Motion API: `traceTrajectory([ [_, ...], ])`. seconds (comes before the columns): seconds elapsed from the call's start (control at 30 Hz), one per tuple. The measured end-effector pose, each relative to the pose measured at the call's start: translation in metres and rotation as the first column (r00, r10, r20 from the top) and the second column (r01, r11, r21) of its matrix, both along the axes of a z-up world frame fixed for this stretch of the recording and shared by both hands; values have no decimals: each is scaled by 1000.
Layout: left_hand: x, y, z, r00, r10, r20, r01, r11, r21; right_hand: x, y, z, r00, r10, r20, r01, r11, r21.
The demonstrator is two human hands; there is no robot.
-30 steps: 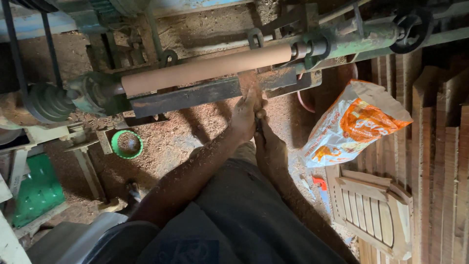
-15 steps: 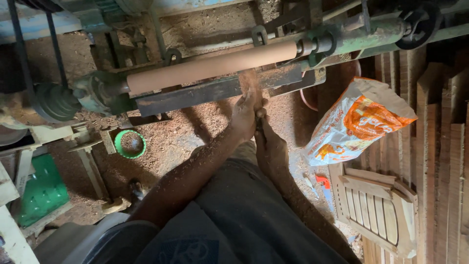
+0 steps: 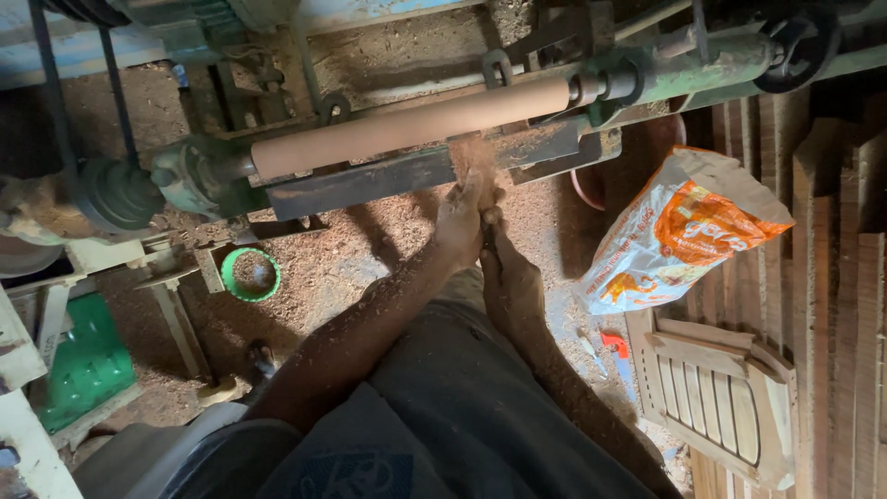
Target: Shaping a piece of wood using a lathe and various chisels.
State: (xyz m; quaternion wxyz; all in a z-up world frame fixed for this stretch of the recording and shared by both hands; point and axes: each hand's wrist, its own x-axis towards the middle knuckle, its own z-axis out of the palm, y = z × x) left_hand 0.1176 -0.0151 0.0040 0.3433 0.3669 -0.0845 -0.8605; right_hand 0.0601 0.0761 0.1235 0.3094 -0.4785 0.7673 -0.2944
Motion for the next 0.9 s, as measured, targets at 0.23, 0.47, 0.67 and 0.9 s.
traceTrajectory([
  [0.23,5,0,-6,998,-1,64,-3,997,75,5,3,-9,997,-43,57,30,979,202],
  [0.47,14,-2,-7,1000,1,-23,-1,1000,-18,12,1,-3,996,-58,68,46,984,173],
  [0.67,16,-3,-3,1000,-7,-17,6,1000,-25,16,4,-10,997,-57,46,49,988,149],
  [0.9,16,-3,3,1000,-13,9,13,1000,-7,18,2,-9,997,-71,39,65,988,140],
])
